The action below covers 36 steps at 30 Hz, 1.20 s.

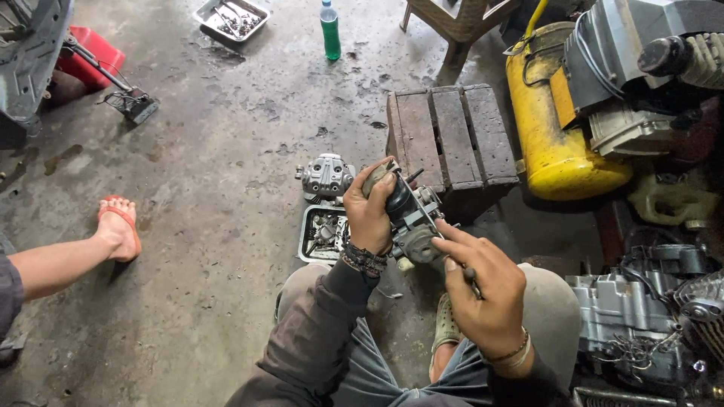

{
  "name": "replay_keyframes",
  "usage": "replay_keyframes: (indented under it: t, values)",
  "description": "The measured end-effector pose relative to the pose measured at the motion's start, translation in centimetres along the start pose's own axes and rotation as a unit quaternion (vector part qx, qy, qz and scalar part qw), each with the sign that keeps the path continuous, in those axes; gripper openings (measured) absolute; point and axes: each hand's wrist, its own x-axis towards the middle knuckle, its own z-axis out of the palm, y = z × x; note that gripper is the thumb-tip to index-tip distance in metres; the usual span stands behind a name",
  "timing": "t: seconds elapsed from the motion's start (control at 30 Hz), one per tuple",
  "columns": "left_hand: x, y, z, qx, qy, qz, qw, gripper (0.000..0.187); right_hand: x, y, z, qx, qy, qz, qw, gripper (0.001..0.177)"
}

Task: The person sits on the floor and uses a small piece of sandpaper to clean the exterior of a carburetor. They then use a screwdriver to adjust a screw on the carburetor while holding it in their hands.

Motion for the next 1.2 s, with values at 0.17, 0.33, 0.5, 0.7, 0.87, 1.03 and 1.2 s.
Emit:
replay_keyframes:
  t: [0.17,0.33,0.5,0.7,0.87,1.03,1.2]
  values:
    - [0.1,-0.8,-0.1,-0.052,-0.006,0.027,0.998,0.022,0.3,-0.8,-0.1,-0.028,-0.003,-0.057,0.998,0.02]
    - [-0.1,-0.3,0.2,-0.042,-0.005,0.035,0.998,0.025,0.6,-1.3,-0.2,-0.042,-0.007,-0.087,0.995,0.02]
    - [0.0,0.4,-0.8,0.008,-0.061,0.069,0.996,0.031,-1.5,-2.6,-1.8,0.071,0.144,0.08,0.984,0.027]
    - [-2.7,3.1,-0.7,0.256,-0.2,0.278,0.904,0.036,0.1,-2.1,-3.3,0.002,0.14,0.079,0.987,0.021]
    - [-4.9,5.0,2.2,0.315,-0.323,0.441,0.776,0.034,-0.1,0.1,-4.8,0.046,0.058,0.06,0.995,0.017]
    - [-7.9,0.5,4.7,0.261,-0.337,0.535,0.729,0.026,-3.5,4.8,-6.9,0.136,0.043,0.077,0.987,0.023]
    - [-10.4,-2.1,6.3,0.25,-0.368,0.603,0.662,0.026,-7.3,6.4,-8.4,0.219,0.031,0.107,0.969,0.02]
